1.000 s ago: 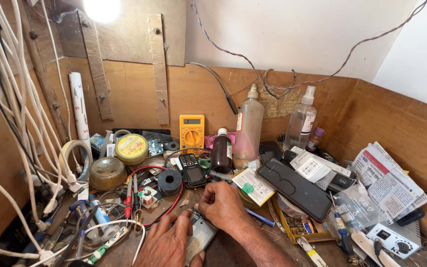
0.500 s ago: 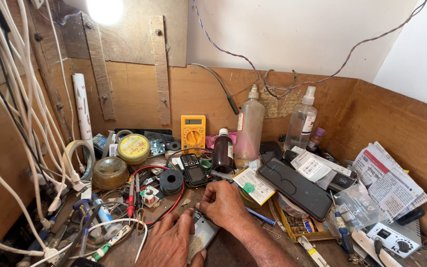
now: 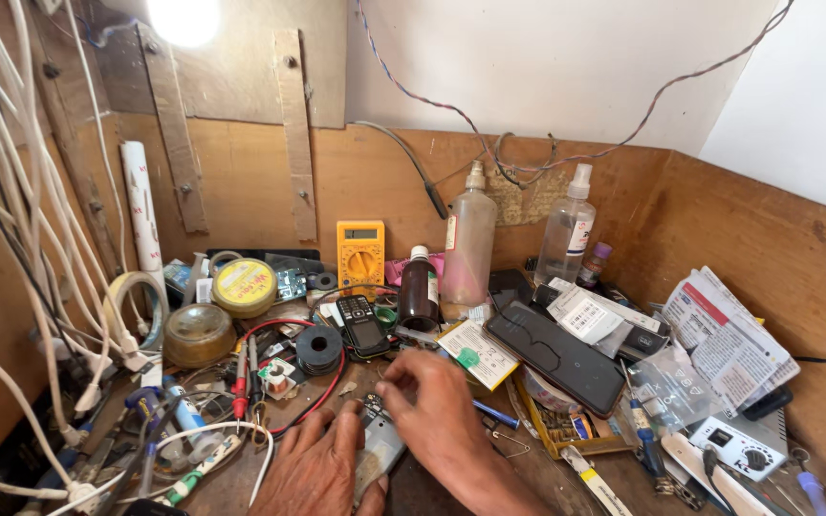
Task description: The person works on a disassembled smartphone on a cluttered workbench. They use a small screwdriver to manipulate internal components, then place a battery into the phone chassis and press it into place.
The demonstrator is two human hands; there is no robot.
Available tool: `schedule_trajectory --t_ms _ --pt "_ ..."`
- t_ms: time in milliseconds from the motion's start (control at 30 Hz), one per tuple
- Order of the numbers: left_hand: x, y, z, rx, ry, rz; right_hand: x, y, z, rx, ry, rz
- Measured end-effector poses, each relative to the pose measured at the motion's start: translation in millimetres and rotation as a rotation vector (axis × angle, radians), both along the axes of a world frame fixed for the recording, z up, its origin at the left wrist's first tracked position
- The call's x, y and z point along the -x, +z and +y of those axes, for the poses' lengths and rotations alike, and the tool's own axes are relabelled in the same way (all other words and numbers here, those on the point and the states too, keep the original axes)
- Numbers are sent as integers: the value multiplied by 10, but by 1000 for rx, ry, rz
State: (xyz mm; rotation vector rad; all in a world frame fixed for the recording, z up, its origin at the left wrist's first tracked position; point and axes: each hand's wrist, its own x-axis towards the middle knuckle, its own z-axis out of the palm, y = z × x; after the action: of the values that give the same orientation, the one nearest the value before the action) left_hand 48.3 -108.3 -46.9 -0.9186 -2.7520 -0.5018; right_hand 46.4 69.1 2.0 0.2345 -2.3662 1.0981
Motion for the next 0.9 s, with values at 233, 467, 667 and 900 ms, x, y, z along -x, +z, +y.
schedule_trajectory --t_ms 233,467,667,900 --pt "23 99 -52 18 39 -146 -331 153 874 11 -180 99" --pt "89 30 -38 -15 -1 -7 -480 67 1959 -344 -211 77" --pt "60 -32 10 -13 9 -17 -531 -138 2098 -511 -229 83" --pt "37 8 51 5 29 -42 -668 -36 2056 -618 -244 35"
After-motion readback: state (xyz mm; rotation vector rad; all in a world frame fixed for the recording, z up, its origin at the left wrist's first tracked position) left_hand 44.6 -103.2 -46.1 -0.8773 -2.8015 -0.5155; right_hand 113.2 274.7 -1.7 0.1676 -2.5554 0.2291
